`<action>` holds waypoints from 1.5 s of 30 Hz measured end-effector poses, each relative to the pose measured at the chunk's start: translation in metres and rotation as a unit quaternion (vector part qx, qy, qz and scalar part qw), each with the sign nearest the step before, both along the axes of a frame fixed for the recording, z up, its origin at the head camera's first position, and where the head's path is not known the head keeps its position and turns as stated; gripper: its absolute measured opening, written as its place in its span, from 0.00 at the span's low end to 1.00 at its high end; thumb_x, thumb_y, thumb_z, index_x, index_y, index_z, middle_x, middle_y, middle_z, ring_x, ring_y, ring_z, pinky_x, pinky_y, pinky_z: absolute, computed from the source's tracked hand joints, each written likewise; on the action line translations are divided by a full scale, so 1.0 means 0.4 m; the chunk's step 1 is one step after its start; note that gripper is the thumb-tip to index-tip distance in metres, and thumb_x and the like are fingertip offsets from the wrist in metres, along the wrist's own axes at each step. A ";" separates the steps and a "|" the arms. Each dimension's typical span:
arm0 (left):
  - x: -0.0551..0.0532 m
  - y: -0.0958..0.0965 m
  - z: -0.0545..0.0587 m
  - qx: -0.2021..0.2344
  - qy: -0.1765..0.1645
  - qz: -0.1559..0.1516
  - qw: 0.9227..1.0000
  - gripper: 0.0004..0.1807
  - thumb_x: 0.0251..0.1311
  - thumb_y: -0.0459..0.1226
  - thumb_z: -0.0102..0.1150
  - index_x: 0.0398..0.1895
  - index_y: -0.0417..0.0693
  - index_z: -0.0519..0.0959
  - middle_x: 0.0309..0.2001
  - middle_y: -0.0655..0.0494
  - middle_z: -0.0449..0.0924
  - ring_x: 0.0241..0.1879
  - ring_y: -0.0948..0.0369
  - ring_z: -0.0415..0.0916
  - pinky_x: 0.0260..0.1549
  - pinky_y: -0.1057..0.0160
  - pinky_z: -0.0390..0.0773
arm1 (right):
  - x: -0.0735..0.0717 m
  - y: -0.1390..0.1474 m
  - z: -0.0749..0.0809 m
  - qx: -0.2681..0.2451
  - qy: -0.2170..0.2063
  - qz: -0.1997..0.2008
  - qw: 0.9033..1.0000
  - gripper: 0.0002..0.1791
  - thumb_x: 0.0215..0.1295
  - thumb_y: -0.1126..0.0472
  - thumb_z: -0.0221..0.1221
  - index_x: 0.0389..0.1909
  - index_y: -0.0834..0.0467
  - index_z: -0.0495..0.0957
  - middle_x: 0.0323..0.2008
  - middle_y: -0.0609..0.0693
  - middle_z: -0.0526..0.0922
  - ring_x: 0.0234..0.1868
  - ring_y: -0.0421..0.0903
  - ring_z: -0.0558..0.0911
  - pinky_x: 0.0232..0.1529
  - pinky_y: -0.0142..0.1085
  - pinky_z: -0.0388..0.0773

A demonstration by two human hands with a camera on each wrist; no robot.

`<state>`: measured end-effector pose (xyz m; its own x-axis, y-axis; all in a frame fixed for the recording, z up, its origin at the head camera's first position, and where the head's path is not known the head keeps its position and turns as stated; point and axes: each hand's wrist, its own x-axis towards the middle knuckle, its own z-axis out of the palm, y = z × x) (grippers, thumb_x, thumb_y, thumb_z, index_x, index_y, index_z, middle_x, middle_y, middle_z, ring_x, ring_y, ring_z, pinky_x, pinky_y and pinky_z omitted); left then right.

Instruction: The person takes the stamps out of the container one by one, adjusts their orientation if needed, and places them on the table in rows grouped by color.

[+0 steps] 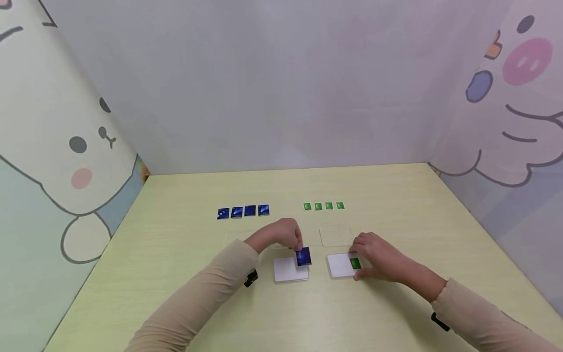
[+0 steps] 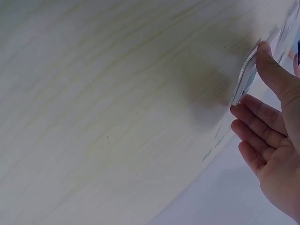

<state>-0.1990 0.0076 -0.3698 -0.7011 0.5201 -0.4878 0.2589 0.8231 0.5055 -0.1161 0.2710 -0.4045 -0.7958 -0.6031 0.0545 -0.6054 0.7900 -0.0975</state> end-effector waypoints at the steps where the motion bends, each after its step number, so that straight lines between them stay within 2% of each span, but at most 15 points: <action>1: -0.001 -0.003 0.002 -0.002 -0.001 -0.002 1.000 0.06 0.60 0.34 0.63 0.27 0.44 0.85 0.22 0.60 0.75 0.26 0.64 0.67 0.28 0.70 0.66 | -0.001 0.000 0.001 -0.001 -0.003 0.000 1.000 0.27 0.41 0.45 0.77 0.40 0.57 0.83 0.38 0.44 0.83 0.41 0.43 0.76 0.48 0.44 0.75; 14: -0.013 -0.045 0.038 -0.029 -0.015 -0.023 0.999 0.05 0.60 0.34 0.64 0.27 0.43 0.84 0.24 0.58 0.78 0.28 0.63 0.71 0.33 0.68 0.67 | -0.006 0.000 0.001 0.006 0.001 0.004 1.000 0.27 0.41 0.45 0.77 0.39 0.57 0.83 0.37 0.45 0.83 0.40 0.43 0.77 0.48 0.43 0.76; 19: -0.015 -0.061 0.043 -0.028 -0.009 -0.012 0.999 0.05 0.60 0.34 0.64 0.29 0.44 0.85 0.27 0.57 0.81 0.30 0.62 0.73 0.35 0.66 0.69 | -0.007 -0.001 -0.001 -0.002 -0.004 0.003 1.000 0.27 0.41 0.45 0.77 0.40 0.57 0.83 0.37 0.44 0.83 0.41 0.42 0.76 0.48 0.43 0.76; 32: -0.027 -0.121 0.047 -0.006 -0.010 0.022 1.000 0.04 0.60 0.34 0.63 0.29 0.45 0.84 0.31 0.55 0.84 0.35 0.59 0.80 0.45 0.59 0.78 | -0.013 -0.004 -0.008 -0.006 -0.001 0.012 1.000 0.27 0.42 0.44 0.76 0.40 0.56 0.82 0.36 0.43 0.82 0.40 0.40 0.75 0.48 0.43 0.75; 40: -0.025 -0.146 0.052 -0.002 0.002 0.019 1.000 0.04 0.61 0.35 0.63 0.30 0.46 0.85 0.29 0.57 0.82 0.32 0.63 0.75 0.36 0.66 0.71 | -0.011 -0.002 -0.010 0.008 -0.006 -0.002 1.000 0.28 0.40 0.44 0.77 0.40 0.56 0.83 0.37 0.44 0.83 0.40 0.42 0.76 0.48 0.43 0.76; 45: -0.021 -0.169 0.054 0.007 0.001 0.039 0.999 0.04 0.61 0.34 0.63 0.30 0.45 0.84 0.29 0.57 0.81 0.33 0.62 0.75 0.34 0.67 0.71 | -0.017 -0.003 -0.011 0.000 -0.001 0.009 1.000 0.28 0.40 0.43 0.77 0.40 0.56 0.83 0.37 0.44 0.83 0.40 0.41 0.76 0.46 0.42 0.76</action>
<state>-0.2072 -0.0602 -0.3480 -0.7405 0.4705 -0.4800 0.1949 0.8338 0.5166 -0.1228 0.2696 -0.4089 -0.7853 -0.6168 0.0535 -0.6189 0.7793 -0.0985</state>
